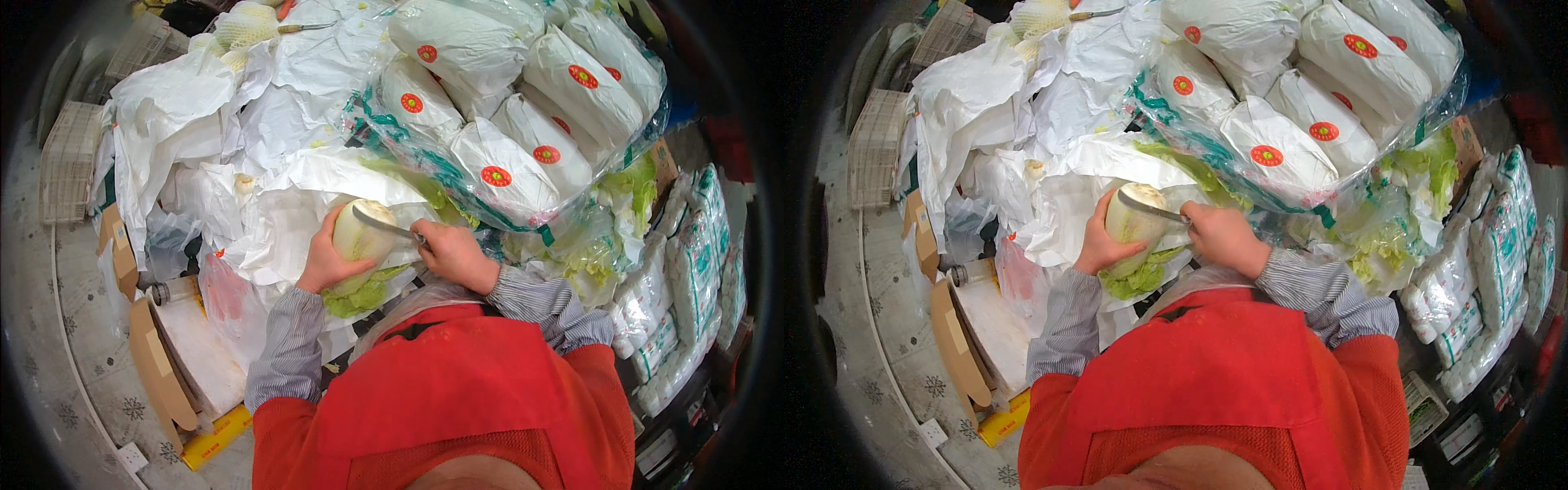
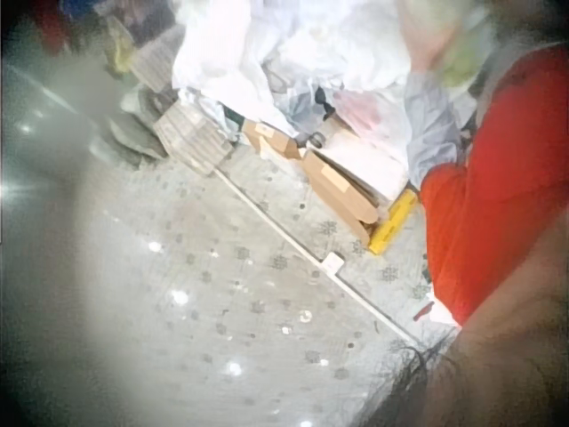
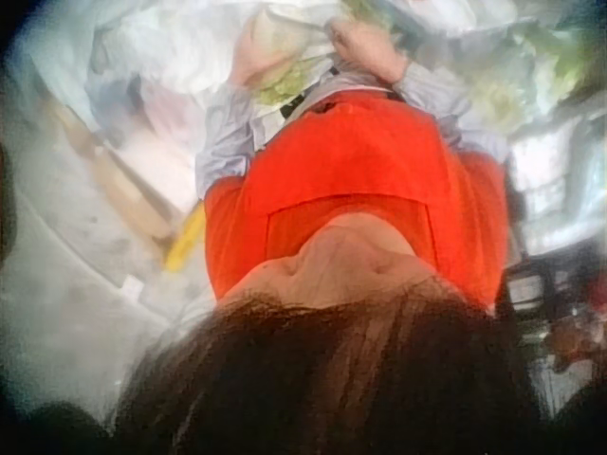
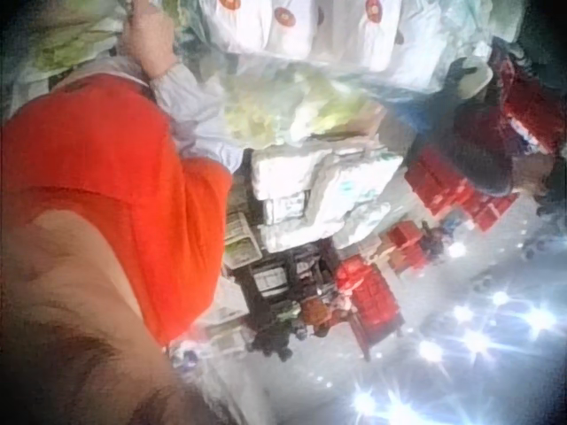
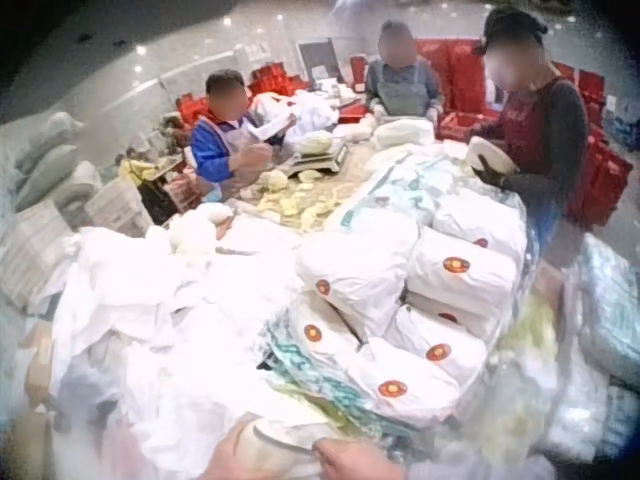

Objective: The person trims the base of napa cabbage heads using a small knife, removes outer leaves, and places the trimmed cabbages into a plastic bag. The person repeats this process for multiple cabbages on a cluttered work table.

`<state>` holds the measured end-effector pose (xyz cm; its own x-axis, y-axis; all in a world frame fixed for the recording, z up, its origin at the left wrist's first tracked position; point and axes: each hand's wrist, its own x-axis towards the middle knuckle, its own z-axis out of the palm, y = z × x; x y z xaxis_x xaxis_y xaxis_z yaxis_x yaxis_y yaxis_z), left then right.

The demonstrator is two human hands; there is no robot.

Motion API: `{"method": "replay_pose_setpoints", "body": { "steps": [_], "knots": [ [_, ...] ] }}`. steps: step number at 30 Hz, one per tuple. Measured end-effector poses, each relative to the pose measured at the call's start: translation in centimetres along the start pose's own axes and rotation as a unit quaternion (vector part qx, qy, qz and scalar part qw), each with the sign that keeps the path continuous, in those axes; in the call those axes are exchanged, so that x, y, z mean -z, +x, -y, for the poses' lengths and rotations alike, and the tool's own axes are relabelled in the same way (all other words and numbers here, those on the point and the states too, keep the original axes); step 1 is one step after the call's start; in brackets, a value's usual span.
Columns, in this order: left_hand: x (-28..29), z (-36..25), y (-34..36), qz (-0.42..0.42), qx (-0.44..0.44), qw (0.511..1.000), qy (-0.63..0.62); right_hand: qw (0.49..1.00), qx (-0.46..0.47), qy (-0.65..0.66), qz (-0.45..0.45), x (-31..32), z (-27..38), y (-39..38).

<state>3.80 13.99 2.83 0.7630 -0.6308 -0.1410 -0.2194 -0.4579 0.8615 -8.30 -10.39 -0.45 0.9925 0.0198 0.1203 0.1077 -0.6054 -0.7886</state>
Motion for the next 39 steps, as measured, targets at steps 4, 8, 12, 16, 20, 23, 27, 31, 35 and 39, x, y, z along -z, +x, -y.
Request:
{"method": "replay_pose_setpoints", "body": {
  "steps": [4,8,12,16,20,23,27,31,35,39],
  "knots": [
    [0.1,1.2,-0.6,-0.002,-0.003,0.998,-0.056,1.000,0.001,0.006,0.020,-0.4,0.3,0.4],
    [0.3,1.8,-0.6,-0.001,-0.010,0.999,-0.034,0.998,-0.017,0.005,0.059,-0.6,0.2,0.8],
    [0.2,1.1,-1.0,0.000,-0.029,1.000,-0.006,0.995,-0.029,0.001,0.098,-0.6,0.0,1.4],
    [-0.3,0.4,-1.3,-0.019,-0.038,0.999,-0.006,0.993,-0.053,-0.001,0.107,-0.6,-0.1,2.5],
    [-0.6,0.0,-1.1,-0.040,-0.056,0.996,0.065,0.991,-0.066,-0.021,0.112,-1.1,-0.8,3.5],
    [-1.3,-0.5,-1.4,-0.028,-0.075,0.991,0.108,0.987,-0.078,0.012,0.139,-1.9,-1.8,4.6],
    [-2.7,-1.7,-3.0,-0.053,-0.108,0.979,0.166,0.972,-0.131,-0.023,0.194,-2.6,-2.1,5.8],
    [-3.0,-3.1,-4.8,-0.163,-0.062,0.982,0.073,0.975,-0.138,0.078,0.153,-0.5,-0.6,5.9],
    [-2.5,-4.8,-5.5,-0.310,-0.139,0.937,-0.084,0.854,-0.231,0.437,0.165,3.5,2.7,4.7],
    [-3.1,-6.2,-3.6,-0.221,-0.193,0.947,-0.127,0.844,-0.162,0.495,0.128,5.4,5.7,4.3]
  ]
}}
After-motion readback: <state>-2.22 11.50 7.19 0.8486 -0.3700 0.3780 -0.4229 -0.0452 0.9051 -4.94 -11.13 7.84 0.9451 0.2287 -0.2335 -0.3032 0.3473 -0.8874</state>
